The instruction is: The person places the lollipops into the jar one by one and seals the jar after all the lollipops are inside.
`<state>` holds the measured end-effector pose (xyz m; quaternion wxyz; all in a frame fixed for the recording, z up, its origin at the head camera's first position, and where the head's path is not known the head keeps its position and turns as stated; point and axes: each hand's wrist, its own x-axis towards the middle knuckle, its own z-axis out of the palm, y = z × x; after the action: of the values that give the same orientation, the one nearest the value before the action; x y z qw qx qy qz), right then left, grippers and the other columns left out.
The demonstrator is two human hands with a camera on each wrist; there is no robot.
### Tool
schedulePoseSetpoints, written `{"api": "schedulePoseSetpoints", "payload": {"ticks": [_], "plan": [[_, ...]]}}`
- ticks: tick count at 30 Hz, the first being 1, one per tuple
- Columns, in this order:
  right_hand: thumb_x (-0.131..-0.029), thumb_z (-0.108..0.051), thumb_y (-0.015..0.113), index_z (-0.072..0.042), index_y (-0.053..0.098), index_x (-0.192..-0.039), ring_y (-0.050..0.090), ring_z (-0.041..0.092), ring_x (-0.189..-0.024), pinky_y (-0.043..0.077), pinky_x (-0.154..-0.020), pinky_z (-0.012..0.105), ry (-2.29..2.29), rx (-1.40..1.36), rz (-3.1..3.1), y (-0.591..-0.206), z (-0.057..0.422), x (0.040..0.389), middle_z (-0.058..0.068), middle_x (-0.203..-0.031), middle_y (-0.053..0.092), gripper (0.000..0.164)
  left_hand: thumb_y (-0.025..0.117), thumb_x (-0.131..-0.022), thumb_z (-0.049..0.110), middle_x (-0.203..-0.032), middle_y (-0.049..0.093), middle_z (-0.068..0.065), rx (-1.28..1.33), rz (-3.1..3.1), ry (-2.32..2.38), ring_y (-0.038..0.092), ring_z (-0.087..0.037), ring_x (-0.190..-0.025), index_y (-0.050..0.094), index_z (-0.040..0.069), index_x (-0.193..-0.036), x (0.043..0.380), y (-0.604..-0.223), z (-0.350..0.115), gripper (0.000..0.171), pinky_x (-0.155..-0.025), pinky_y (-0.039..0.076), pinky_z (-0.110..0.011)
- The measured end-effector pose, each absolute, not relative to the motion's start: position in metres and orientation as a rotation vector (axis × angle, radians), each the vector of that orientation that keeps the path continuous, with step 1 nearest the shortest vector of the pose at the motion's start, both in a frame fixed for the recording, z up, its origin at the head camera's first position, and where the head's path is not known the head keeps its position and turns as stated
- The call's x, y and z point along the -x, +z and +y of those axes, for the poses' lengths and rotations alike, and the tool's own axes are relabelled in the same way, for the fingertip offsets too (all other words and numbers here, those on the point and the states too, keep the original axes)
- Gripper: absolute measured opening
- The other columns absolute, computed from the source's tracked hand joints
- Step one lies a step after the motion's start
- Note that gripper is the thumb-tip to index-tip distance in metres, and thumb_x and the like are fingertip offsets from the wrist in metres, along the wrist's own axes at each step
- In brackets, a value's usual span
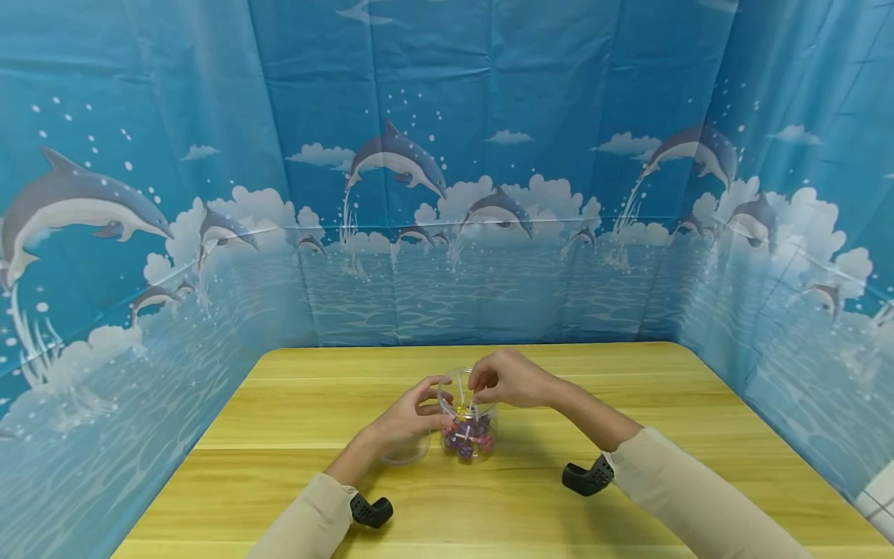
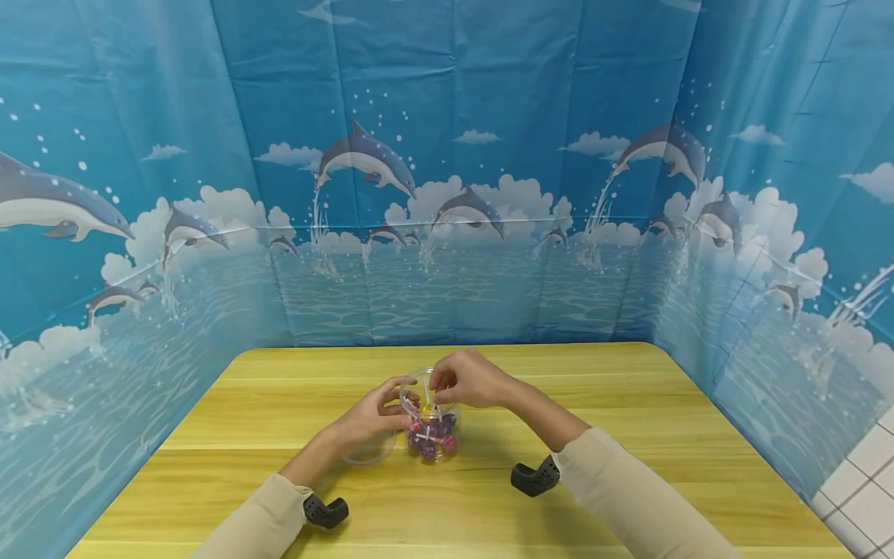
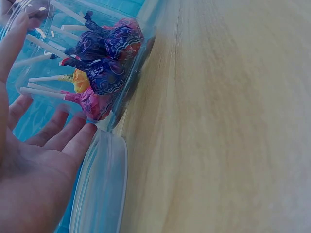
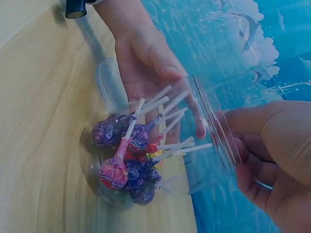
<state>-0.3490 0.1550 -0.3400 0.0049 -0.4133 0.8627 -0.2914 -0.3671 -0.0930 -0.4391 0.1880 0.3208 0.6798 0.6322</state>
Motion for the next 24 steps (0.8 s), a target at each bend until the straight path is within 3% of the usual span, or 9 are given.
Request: {"api": "schedulePoseSetpoints", "payload": {"ticks": [5, 13, 20, 24], "plan": [[-0.087, -0.024, 0.068, -0.022, 0.068, -0.093, 0.059, 0.009, -0.076, 0.051, -0.064, 0.027, -1.025, 1.223, 2.768, -0.345, 0.162, 0.349, -0.01, -0.089, 0.063, 0.007, 0.066, -0.088, 0.023, -0.134, 0.033, -0.027, -0.913, 1.905, 1.787, 0.047, -0.031, -0.118, 0.031, 0.015, -0.144, 0.368, -0.44, -0.093, 0.066, -0.085, 0.048, -0.042], [-0.085, -0.035, 0.068, -0.021, 0.063, -0.114, 0.055, 0.02, -0.095, 0.049, -0.075, 0.038, -1.356, 1.031, 2.786, -0.361, 0.179, 0.35, 0.0, -0.11, 0.06, 0.032, 0.069, -0.085, 0.027, -0.134, 0.035, -0.028, -0.902, 1.919, 1.788, 0.048, -0.029, -0.118, 0.038, 0.026, -0.139, 0.369, -0.439, -0.093, 0.062, -0.086, 0.047, -0.041], [-0.085, -0.028, 0.07, -0.019, 0.045, -0.136, 0.045, 0.033, -0.115, 0.04, -0.092, 0.049, -1.598, 0.883, 2.56, -0.38, 0.19, 0.348, 0.006, -0.127, 0.048, 0.058, 0.07, -0.085, 0.025, -0.133, 0.035, -0.029, -0.912, 1.915, 1.792, 0.047, -0.032, -0.119, 0.039, 0.027, -0.138, 0.369, -0.44, -0.093, 0.061, -0.085, 0.048, -0.04], [-0.083, -0.023, 0.072, -0.022, 0.035, -0.142, 0.042, 0.03, -0.121, 0.035, -0.097, 0.052, -1.652, 0.854, 2.482, -0.394, 0.192, 0.348, 0.005, -0.132, 0.043, 0.069, 0.07, -0.085, 0.023, -0.133, 0.036, -0.029, -0.912, 1.912, 1.806, 0.046, -0.034, -0.119, 0.039, 0.025, -0.138, 0.368, -0.44, -0.093, 0.062, -0.085, 0.048, -0.04]]}}
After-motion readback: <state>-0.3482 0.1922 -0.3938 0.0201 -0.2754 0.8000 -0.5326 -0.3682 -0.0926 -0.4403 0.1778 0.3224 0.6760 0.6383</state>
